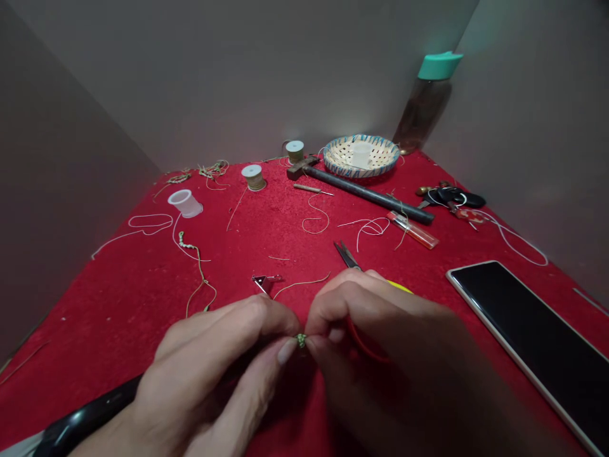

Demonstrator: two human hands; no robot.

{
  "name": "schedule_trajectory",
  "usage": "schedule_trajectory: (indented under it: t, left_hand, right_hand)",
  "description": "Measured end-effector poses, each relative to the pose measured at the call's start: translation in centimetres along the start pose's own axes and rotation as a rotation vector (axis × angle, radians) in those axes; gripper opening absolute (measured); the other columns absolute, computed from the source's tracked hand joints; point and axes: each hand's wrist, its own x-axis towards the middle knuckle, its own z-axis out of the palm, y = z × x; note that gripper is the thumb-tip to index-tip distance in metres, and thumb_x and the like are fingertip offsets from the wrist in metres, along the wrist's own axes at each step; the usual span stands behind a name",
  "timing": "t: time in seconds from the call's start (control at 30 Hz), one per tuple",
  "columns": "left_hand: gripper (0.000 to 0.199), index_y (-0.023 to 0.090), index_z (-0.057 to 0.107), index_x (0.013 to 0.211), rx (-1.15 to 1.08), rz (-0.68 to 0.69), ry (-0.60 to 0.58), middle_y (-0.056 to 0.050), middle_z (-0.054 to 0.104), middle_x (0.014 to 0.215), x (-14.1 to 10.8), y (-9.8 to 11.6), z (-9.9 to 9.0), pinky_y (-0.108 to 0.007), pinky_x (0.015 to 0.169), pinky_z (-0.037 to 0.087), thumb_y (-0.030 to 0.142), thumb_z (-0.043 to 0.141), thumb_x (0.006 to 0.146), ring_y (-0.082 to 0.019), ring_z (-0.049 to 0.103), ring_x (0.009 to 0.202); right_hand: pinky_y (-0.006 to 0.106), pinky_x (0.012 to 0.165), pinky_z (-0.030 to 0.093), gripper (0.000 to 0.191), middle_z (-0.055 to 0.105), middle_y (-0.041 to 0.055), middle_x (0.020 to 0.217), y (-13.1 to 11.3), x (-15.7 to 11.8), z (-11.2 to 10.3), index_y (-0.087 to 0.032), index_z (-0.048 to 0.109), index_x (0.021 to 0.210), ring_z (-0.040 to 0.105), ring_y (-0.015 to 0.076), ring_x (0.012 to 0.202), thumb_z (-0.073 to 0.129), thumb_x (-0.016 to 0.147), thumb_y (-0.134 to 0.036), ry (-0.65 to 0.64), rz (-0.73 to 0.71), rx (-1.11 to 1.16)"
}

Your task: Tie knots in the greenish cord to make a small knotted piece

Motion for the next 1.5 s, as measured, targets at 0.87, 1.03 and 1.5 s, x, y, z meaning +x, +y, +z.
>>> schedule_trajectory:
  t: [0.87, 1.03, 1.5]
  left_hand:
    - [0.01, 0.024, 0.056, 0.104, -0.121, -0.12, 0.035, 0.005, 0.055, 0.071, -0.7, -0.5, 0.5, -0.015, 0.049, 0.043, 0.028, 0.056, 0.095, -0.008, 0.053, 0.058]
    - [0.013, 0.026, 0.051, 0.083, -0.041, -0.027, -0.093, 0.008, 0.053, 0.061, 0.7, 0.5, 0.0, -0.012, 0.045, 0.042, 0.025, 0.049, 0.096, -0.007, 0.05, 0.048]
    - [0.012, 0.023, 0.054, 0.081, -0.152, -0.121, 0.133, 0.005, 0.045, 0.058, -0.9, -0.5, 1.5, -0.016, 0.034, 0.03, 0.027, 0.062, 0.089, -0.008, 0.042, 0.045]
  right_hand:
    - [0.02, 0.048, 0.045, 0.019, 0.063, -0.0053, 0.066, -1.1, 0.8, -1.0, -0.024, 0.056, 0.068, 0.06, 0.0103, 0.058, 0.053, 0.081, -0.009, -0.098, 0.259, 0.294]
    - [0.02, 0.054, 0.045, 0.017, 0.062, -0.0096, 0.07, -0.5, 0.2, -1.1, -0.026, 0.055, 0.072, 0.059, 0.0085, 0.063, 0.058, 0.084, -0.013, -0.16, 0.249, 0.232]
    - [0.024, 0.054, 0.046, 0.019, 0.06, -0.0057, 0.061, -0.7, 0.3, 1.4, -0.024, 0.049, 0.062, 0.058, 0.011, 0.056, 0.055, 0.073, -0.009, 0.034, 0.26, 0.393]
